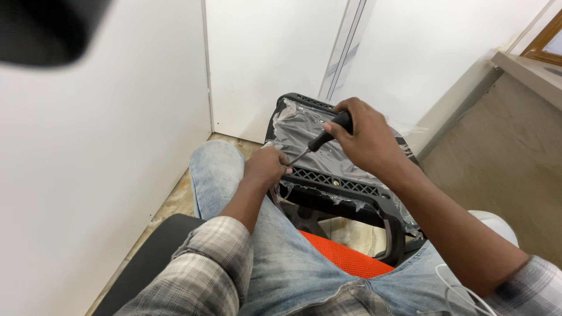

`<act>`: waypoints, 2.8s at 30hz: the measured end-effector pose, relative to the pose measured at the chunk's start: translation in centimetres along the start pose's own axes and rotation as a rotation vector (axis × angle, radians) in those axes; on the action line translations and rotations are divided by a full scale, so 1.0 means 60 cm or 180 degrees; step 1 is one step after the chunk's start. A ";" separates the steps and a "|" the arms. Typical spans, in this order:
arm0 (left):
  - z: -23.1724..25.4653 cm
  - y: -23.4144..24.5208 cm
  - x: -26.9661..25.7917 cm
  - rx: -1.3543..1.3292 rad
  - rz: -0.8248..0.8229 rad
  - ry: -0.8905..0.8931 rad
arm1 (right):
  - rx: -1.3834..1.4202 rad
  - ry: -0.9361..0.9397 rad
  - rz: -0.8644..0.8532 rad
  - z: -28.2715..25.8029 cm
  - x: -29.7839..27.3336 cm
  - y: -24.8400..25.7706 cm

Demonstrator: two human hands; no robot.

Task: The person uses a screwdriver to remove screws from the underside of an office chair seat. They then detach the seat from the chair base and set the parts aside.

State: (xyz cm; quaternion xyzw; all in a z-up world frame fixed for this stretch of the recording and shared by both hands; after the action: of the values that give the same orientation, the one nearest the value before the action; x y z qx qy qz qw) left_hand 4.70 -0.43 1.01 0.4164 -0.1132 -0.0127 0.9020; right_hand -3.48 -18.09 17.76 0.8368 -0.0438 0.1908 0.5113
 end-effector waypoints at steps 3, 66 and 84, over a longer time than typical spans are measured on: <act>-0.004 -0.005 0.001 0.0086 -0.0130 -0.0011 | -0.0021 0.0576 -0.0126 -0.022 -0.007 -0.009; 0.018 -0.020 -0.011 0.1175 -0.0377 0.0137 | 0.0564 -0.1427 -0.2139 0.247 -0.145 -0.162; 0.036 -0.040 0.036 0.1242 -0.0109 0.0738 | 0.0672 -0.2235 -0.0301 0.532 -0.065 -0.104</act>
State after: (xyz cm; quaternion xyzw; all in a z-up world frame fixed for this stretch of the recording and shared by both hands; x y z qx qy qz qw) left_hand 6.50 -3.87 0.94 0.5836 -0.0021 0.0421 0.8110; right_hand 3.36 -43.49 -1.80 0.9005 -0.1579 -0.1283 0.3843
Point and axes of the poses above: each hand's wrist, its own x-axis towards the middle knuckle, its own y-axis out of the back of the hand, z = x × y, the point moved 5 cm from there along x, towards the middle knuckle, and after that the axes turned 2 degrees about x, right-handed, at the moved point
